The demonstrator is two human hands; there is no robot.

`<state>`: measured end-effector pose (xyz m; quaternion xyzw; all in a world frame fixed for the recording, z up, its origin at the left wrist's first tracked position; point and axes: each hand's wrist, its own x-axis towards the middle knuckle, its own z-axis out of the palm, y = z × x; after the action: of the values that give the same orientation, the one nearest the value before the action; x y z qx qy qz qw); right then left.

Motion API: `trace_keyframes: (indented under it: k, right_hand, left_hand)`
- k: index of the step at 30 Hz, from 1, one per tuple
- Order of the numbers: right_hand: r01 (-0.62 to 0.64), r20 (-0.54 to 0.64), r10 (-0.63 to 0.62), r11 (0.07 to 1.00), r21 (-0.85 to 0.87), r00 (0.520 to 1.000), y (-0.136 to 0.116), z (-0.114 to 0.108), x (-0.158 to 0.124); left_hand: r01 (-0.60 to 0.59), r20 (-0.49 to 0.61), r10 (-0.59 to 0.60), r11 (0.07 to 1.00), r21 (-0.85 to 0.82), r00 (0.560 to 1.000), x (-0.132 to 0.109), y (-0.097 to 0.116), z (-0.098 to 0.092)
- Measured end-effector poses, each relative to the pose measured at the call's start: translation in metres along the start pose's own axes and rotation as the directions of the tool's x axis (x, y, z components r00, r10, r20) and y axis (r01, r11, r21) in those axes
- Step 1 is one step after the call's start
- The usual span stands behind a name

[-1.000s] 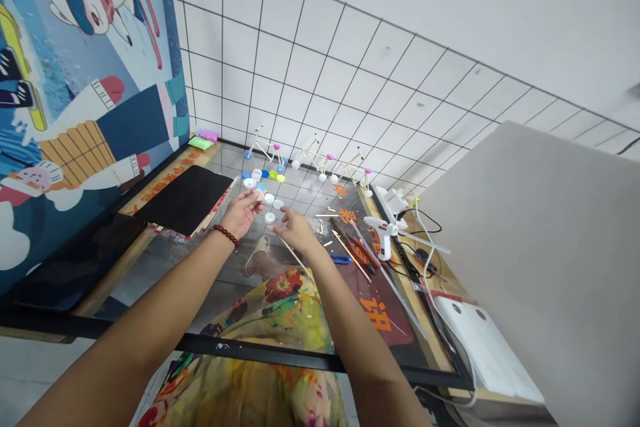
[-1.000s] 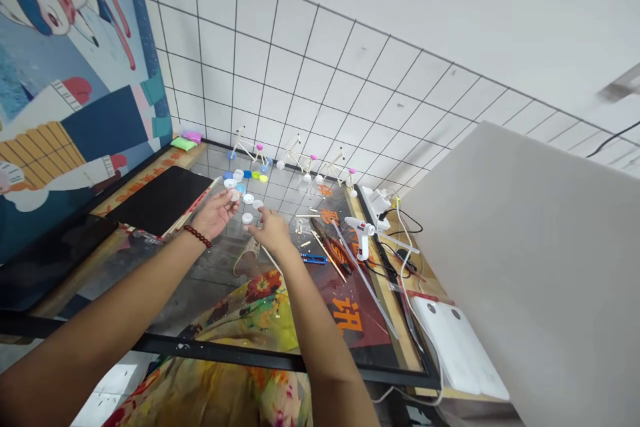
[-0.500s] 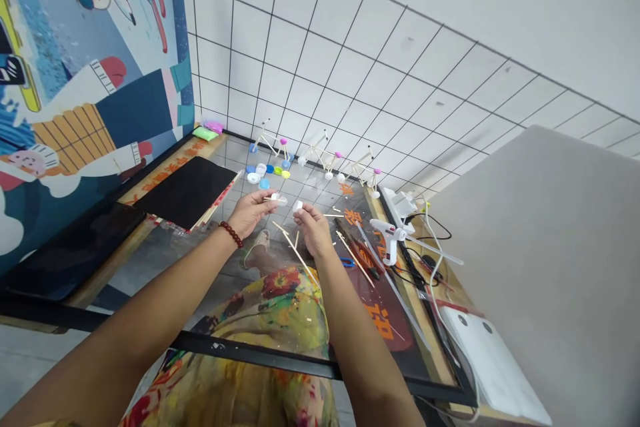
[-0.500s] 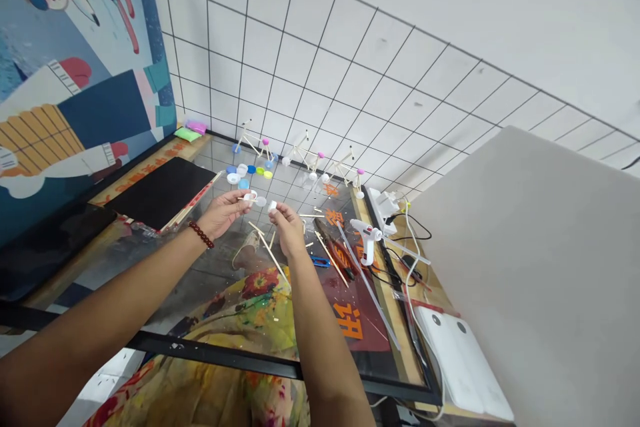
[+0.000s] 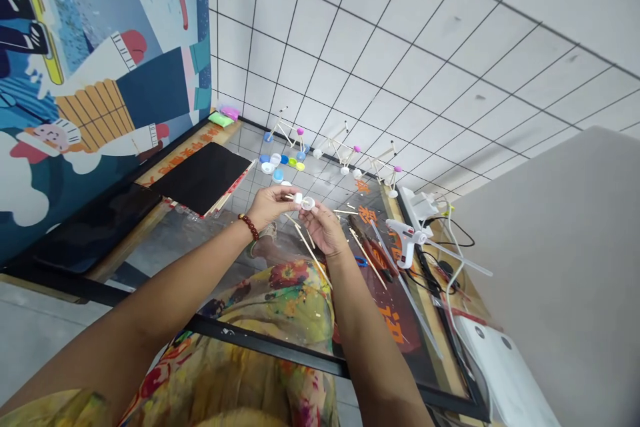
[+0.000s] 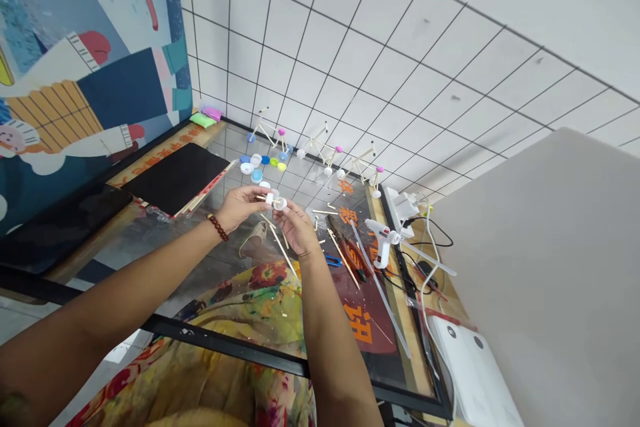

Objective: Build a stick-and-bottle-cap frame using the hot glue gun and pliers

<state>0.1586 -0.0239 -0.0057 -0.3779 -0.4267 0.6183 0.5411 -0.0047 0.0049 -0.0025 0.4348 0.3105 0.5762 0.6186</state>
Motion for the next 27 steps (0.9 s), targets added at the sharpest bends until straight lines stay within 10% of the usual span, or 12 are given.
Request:
trace_keyframes:
  k: [27]
  right_hand:
    - [0.016,0.033,-0.019,0.995,0.095,0.999,0.0029,-0.0041,0.0004]
  left_hand:
    - [-0.202,0.052,0.195,0.951,0.234,0.979,-0.0014,-0.007,0.0032]
